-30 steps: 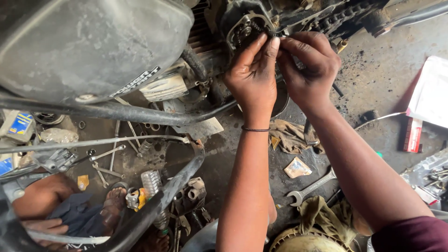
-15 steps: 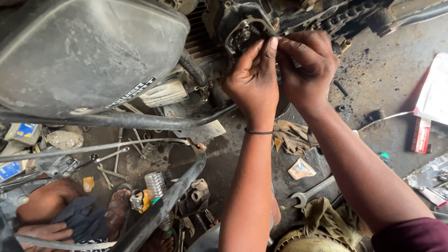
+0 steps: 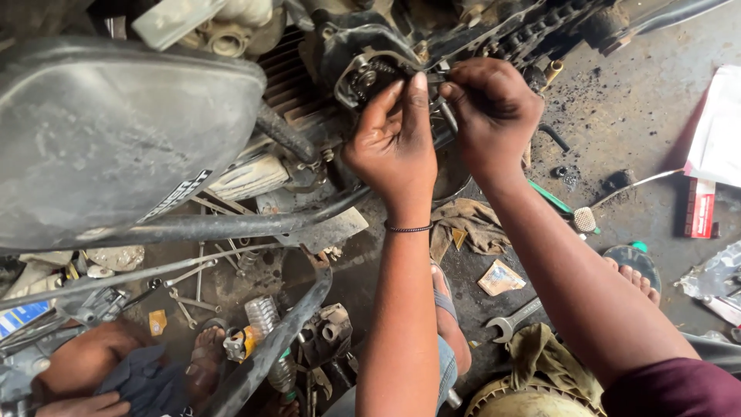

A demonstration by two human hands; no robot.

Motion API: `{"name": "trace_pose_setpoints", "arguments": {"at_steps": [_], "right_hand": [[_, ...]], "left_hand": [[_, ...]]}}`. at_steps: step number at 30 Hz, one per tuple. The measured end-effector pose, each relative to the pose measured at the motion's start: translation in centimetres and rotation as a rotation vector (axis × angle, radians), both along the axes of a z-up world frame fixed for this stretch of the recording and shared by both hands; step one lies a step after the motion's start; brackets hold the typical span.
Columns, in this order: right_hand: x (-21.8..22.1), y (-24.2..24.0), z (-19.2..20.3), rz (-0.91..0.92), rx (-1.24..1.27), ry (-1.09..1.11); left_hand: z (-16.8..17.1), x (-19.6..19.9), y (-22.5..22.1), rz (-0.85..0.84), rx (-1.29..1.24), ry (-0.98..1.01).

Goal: Repairing a motorcycle engine, specifically focusing on the timing chain and internal components.

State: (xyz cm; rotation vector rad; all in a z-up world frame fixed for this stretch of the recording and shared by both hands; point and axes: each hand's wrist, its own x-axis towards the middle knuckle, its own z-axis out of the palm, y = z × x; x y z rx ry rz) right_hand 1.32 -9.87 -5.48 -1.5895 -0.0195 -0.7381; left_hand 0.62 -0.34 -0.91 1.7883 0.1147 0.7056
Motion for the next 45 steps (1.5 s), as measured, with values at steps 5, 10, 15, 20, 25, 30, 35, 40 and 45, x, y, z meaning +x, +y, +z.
{"name": "trace_pose_setpoints", "arguments": {"at_steps": [5,10,15,20,25,30,35,40,45], "right_hand": [[0.3,-0.1,-0.1,-0.009,-0.025,-0.065],[0.7,-0.2,-0.4,0.001,0.008,-0.054],[0.9,-0.4,-0.5,-0.007,0.014,-0.035],[1.1,-0.6,-0.4,0.031,0.125,0.055],[1.3,-1.0,0.1,0.055,0.119,0.077],[1.5,-0.7,0.9,0.052,0.106,0.126],[1.3,-0.7,0.6,0.018,0.106,0.141],[1.4,-1.1,0.6,0.091,0.093,0.102],[1.4,-1.0,1.1,0.112,0.067,0.095]], "left_hand": [[0.0,0.0,-0.2,-0.046,-0.084,0.014],[0.4,0.0,-0.2,-0.073,-0.089,0.019],[-0.2,0.2,-0.2,-0.046,-0.043,0.024],[-0.7,0.4,-0.1,-0.035,0.034,-0.018],[-0.3,0.6,0.0,-0.025,0.075,0.020],[-0.2,0.7,0.0,0.037,0.155,0.019],[0.6,0.9,-0.3,0.135,0.274,-0.013],[1.6,1.2,-0.3,0.171,0.305,0.005],[1.1,0.6,1.7,0.024,0.138,0.037]]}}
